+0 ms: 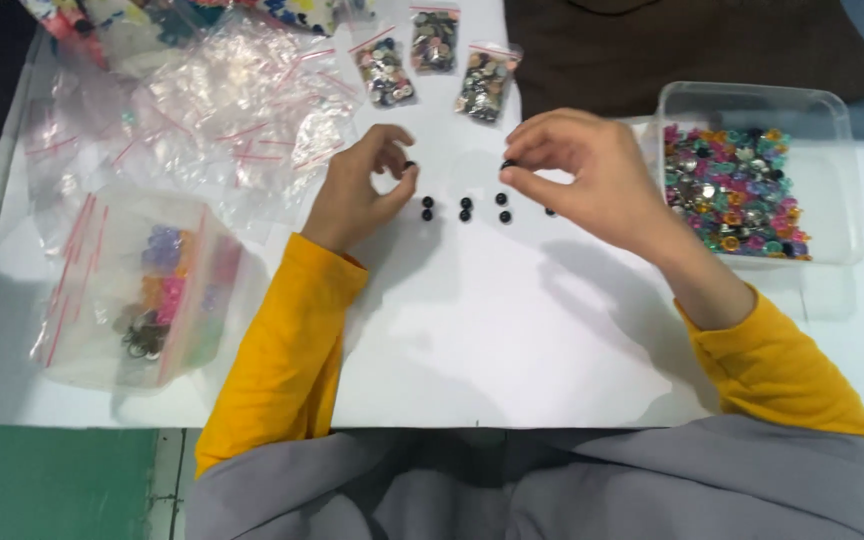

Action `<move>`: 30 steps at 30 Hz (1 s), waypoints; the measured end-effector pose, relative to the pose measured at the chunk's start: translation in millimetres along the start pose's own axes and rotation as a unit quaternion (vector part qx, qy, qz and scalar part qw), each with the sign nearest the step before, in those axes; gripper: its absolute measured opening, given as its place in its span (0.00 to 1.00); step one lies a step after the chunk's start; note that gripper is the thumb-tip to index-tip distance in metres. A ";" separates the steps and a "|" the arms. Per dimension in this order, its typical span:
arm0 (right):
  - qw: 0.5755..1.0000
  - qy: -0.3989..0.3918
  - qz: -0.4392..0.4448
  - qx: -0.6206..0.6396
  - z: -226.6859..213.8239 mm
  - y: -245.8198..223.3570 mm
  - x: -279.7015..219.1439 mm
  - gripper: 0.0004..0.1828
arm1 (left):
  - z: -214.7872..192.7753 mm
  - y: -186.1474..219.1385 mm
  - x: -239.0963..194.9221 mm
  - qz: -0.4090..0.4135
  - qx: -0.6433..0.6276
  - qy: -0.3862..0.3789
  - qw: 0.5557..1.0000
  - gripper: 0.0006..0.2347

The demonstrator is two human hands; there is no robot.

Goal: The person sorts small buttons from a plastic container onto a white table, then places them into small ziplock bags. They repeat this process with different colored buttons, sealing each bag after filling it.

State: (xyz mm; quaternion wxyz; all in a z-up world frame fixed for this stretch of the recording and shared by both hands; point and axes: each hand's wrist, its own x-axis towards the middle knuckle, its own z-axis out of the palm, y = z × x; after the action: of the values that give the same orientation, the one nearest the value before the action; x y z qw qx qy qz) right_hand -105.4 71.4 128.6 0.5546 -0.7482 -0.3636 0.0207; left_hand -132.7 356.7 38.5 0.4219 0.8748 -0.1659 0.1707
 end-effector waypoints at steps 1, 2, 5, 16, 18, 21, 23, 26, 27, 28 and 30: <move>1.000 -0.004 0.000 0.002 8.3 4.5 4.2 0.11 | -5.4 -12.4 -4.9 -0.004 0.001 0.002 1.000 0.14; 1.000 -0.021 0.005 -0.023 18.5 9.4 7.7 0.10 | -11.6 -25.1 -12.6 -0.040 0.011 -0.019 0.999 0.10; 0.995 -0.054 0.022 -0.086 49.5 23.7 19.7 0.08 | -21.7 -55.2 -28.1 -0.097 0.015 -0.048 0.994 0.07; 0.920 -0.200 0.093 -0.323 115.4 52.0 57.0 0.10 | -2.5 -34.3 -38.5 -0.101 0.011 -0.070 0.992 0.10; 0.911 -0.219 0.103 -0.334 120.8 53.9 61.6 0.10 | 1.6 -30.0 -38.5 -0.091 0.026 -0.066 0.993 0.09; 0.908 -0.238 0.108 -0.328 120.6 53.9 70.6 0.12 | 3.2 -32.5 -36.9 -0.078 0.039 -0.081 0.993 0.07; 0.905 -0.254 0.118 -0.321 119.9 43.3 73.4 0.12 | 4.5 -35.2 -37.4 -0.069 0.048 -0.081 0.993 0.07; 0.899 -0.277 0.132 -0.314 117.5 31.1 78.7 0.13 | 2.3 -33.1 -36.1 -0.055 0.069 -0.084 0.993 0.07; 0.896 -0.285 0.137 -0.313 116.7 27.9 79.4 0.14 | 1.5 -31.2 -36.2 -0.050 0.079 -0.089 0.992 0.08; 0.896 -0.287 0.136 -0.312 116.8 23.6 81.2 0.14 | 0.8 -30.4 -35.6 -0.051 0.080 -0.088 0.992 0.08; 0.892 -0.291 0.135 -0.319 116.9 14.6 84.1 0.15 | -0.4 -28.7 -34.7 -0.037 0.111 -0.094 0.989 0.09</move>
State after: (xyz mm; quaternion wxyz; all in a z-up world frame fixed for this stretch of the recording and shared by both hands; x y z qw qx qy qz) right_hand -86.8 212.6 102.7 0.1474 -0.8872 -0.3915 0.1947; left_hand -151.0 378.9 4.0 0.3106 0.9339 -0.1524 0.0898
